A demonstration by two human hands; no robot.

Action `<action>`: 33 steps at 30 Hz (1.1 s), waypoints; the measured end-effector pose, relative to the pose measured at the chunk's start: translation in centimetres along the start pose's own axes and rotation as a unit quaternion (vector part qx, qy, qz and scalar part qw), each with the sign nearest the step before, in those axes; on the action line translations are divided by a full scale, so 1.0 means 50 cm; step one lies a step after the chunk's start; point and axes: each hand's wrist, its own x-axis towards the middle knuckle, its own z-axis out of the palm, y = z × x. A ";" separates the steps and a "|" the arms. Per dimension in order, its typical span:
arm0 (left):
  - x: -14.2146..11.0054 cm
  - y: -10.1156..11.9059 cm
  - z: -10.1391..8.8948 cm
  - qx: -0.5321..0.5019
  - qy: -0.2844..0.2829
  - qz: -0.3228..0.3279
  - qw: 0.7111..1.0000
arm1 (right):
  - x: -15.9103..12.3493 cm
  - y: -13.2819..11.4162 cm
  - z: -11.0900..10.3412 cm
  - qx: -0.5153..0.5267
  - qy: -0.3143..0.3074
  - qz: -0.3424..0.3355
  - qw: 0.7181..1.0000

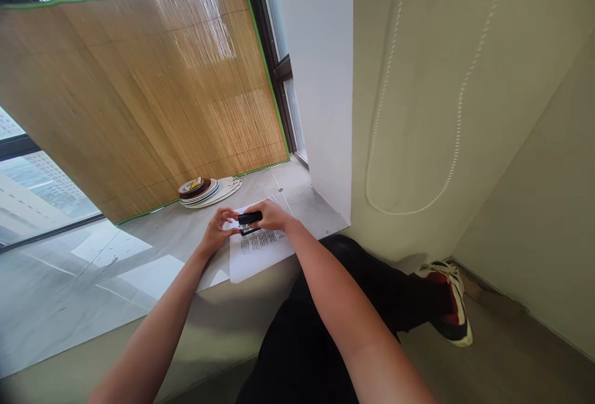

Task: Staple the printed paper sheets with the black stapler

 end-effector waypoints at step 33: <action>0.002 -0.041 0.014 -0.009 0.243 -0.153 0.958 | 0.043 0.239 -0.105 -0.231 -0.072 0.160 0.957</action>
